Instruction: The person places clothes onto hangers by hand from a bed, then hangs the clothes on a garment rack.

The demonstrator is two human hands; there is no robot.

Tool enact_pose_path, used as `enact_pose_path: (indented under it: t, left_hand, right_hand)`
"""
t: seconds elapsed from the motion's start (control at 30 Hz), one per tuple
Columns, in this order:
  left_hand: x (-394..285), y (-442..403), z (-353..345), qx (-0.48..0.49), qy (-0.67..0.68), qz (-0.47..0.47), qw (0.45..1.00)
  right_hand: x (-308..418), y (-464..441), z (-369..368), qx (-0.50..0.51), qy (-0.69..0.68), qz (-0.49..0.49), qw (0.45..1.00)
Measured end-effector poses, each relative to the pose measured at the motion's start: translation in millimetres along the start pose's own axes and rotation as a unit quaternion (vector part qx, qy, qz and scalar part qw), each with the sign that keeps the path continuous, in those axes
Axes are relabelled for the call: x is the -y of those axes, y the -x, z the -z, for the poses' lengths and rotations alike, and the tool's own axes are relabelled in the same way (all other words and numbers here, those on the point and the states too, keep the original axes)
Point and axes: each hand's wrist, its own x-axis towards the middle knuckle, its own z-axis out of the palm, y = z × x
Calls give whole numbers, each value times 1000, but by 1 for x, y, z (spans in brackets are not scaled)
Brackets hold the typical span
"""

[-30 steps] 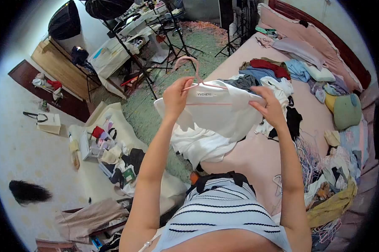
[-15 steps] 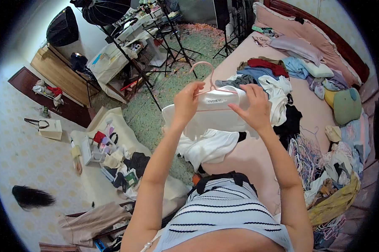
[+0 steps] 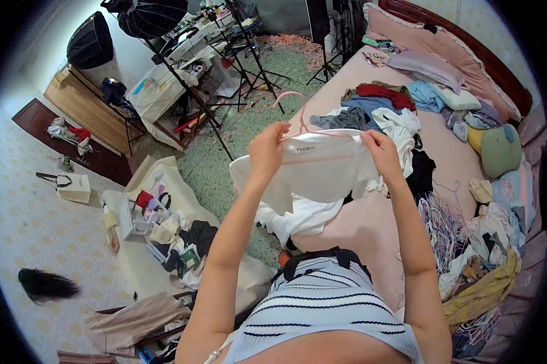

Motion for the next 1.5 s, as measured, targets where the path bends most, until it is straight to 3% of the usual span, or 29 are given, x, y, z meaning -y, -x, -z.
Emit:
enact_pose_path:
  t: [0.03, 0.17, 0.23, 0.27, 0.33, 0.37, 0.43, 0.5, 0.57, 0.63, 0.73, 0.8, 0.83, 1.03, 1.13, 1.23, 1.3, 1.43, 1.5]
  left_hand:
    - [1, 1, -1, 3, 8, -3, 1000]
    - [4, 4, -2, -12, 33, -17, 999]
    - [5, 5, 0, -9, 31, -19, 999]
    - [7, 5, 0, -10, 31, -18, 999]
    - [11, 5, 0, -7, 51, -33, 998]
    - [12, 6, 1, -11, 48, -30, 998]
    - [9, 10, 1, 29, 96, -33, 994]
    - [12, 10, -4, -1, 96, -36, 995]
    - [2, 9, 3, 23, 49, 2, 999]
    - [5, 9, 6, 31, 56, 21, 998]
    - [9, 12, 12, 57, 60, 33, 996]
    - [16, 10, 16, 24, 39, -53, 998]
    - [20, 8, 15, 23, 39, -52, 998]
    - [23, 11, 11, 8, 47, -39, 998]
    - [20, 14, 11, 54, 38, -46, 997]
    - [18, 14, 11, 100, 97, -35, 990]
    - [20, 11, 16, 60, 102, -99, 988]
    - [48, 3, 30, -37, 41, -130, 990]
    - [60, 3, 37, 48, 222, 79, 971]
  right_hand:
    - [-5, -2, 2, 20, -64, -52, 996]
    - [-9, -2, 4, 22, -110, -95, 989]
    - [-3, -1, 4, 33, 36, -64, 997]
    - [1, 2, 4, 35, 36, -64, 997]
    - [29, 11, 2, -43, 284, 89, 954]
    - [30, 10, 0, -40, 281, 93, 954]
    - [29, 5, -3, -70, 290, 298, 907]
    - [25, 8, -10, -7, 253, 292, 922]
    - [22, 17, -13, 117, 225, 126, 959]
    - [21, 16, -12, 127, 234, 95, 959]
    - [18, 17, -9, 33, 239, 115, 964]
    - [20, 16, -6, 17, 226, 93, 970]
    - [23, 15, -4, -3, 214, 71, 974]
    - [30, 17, -11, 12, 233, 152, 961]
    - [37, 18, -11, 48, 242, 138, 959]
    - [36, 19, -13, 16, 218, 160, 963]
    - [34, 15, -8, -11, 220, 150, 964]
    - [32, 10, 6, -74, 193, 127, 970]
    - [30, 10, 9, -77, 195, 118, 971]
